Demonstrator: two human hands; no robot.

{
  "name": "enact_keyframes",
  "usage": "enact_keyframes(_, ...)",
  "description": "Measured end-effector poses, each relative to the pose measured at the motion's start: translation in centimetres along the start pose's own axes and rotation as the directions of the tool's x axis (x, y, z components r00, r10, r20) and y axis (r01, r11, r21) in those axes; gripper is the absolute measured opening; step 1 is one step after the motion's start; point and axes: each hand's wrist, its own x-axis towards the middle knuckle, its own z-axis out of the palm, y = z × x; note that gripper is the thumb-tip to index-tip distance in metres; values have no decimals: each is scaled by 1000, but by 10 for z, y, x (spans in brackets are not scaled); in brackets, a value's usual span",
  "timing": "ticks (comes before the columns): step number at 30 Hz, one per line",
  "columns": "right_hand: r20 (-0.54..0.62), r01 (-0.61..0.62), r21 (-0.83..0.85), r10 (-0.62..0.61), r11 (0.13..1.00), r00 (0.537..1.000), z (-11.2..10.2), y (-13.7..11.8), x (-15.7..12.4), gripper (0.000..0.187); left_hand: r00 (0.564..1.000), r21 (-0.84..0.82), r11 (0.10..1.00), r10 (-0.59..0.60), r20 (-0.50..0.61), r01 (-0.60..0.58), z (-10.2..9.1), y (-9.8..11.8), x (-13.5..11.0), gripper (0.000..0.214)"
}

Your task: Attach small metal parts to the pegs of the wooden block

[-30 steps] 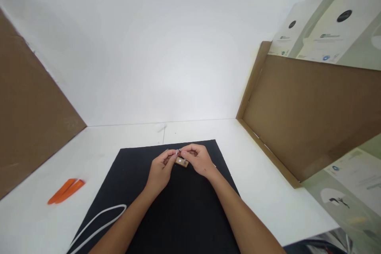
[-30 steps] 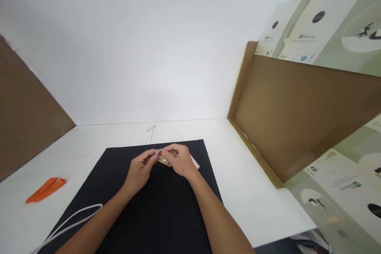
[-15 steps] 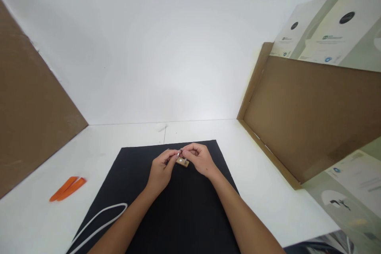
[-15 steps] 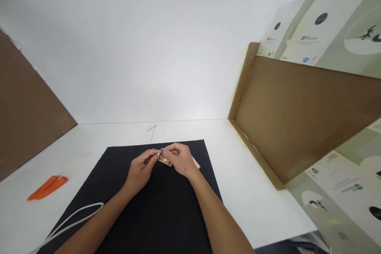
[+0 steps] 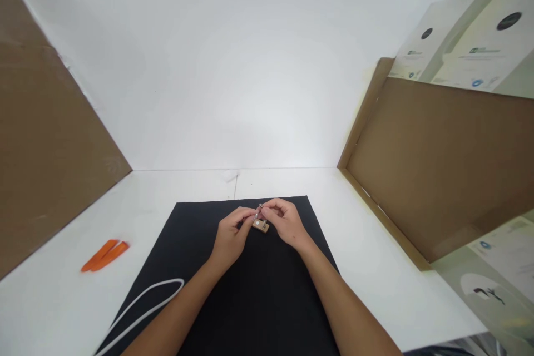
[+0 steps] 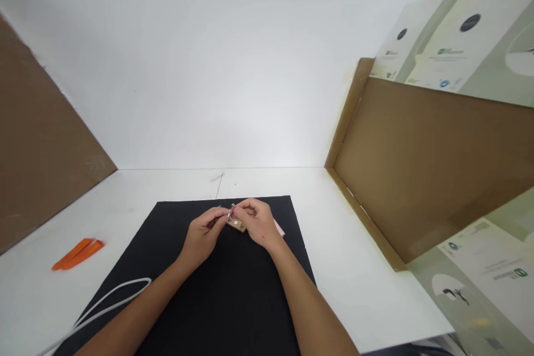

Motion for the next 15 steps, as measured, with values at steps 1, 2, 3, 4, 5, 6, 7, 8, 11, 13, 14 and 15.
enact_keyframes(1, 3, -5, 2, 5, 1000, 1000, 0, 0, 0, 26, 1000, -2, 1000, 5, -3, -5, 0, 0, 0, 19)
enact_keyframes(2, 17, 2, -4, -2, 1000, 1000, -1, -1, 0, 25, 1000, -5, 1000, 6, -9, -6, 0, 0, 0, 19)
enact_keyframes(3, 43, 20, -17, -19, 1000, 999, -1, -3, -1, 23, 1000, -6, 1000, 5, -17, -5, 0, 0, 0, 18)
enact_keyframes(4, 77, 43, -32, -40, 999, 996, -2, -5, -2, 21, 1000, -7, 1000, 1, -27, -1, -1, 0, 0, 18)
enact_keyframes(5, 116, 66, -48, -60, 997, 991, -3, -7, -3, 20, 999, -8, 1000, -3, -36, 3, -1, -1, 0, 18)
enact_keyframes(6, 152, 88, -63, -78, 994, 985, -3, -9, -3, 18, 999, -9, 1000, -8, -46, 8, -2, -1, 0, 18)
enact_keyframes(7, 183, 107, -75, -92, 991, 979, -4, -11, -4, 16, 999, -10, 1000, -13, -52, 13, -2, -2, 0, 19)
enact_keyframes(8, 206, 120, -81, -101, 989, 973, -4, -12, -5, 14, 998, -12, 1000, -17, -58, 16, -2, -2, 0, 19)
enact_keyframes(11, 201, 120, -73, -103, 990, 974, -4, -12, -5, 13, 998, -13, 1000, -15, -59, 15, -2, -1, 0, 19)
enact_keyframes(13, 141, 91, -52, -82, 995, 987, -3, -9, -3, 14, 999, -9, 1000, -4, -46, 4, -1, 0, 0, 18)
enact_keyframes(14, 103, 70, -46, -65, 996, 993, -2, -7, -3, 15, 999, -6, 1000, 3, -38, -3, -1, 1, 0, 17)
enact_keyframes(15, 67, 49, -45, -46, 998, 997, -2, -5, -2, 16, 999, -4, 1000, 9, -31, -9, 0, 2, 0, 17)
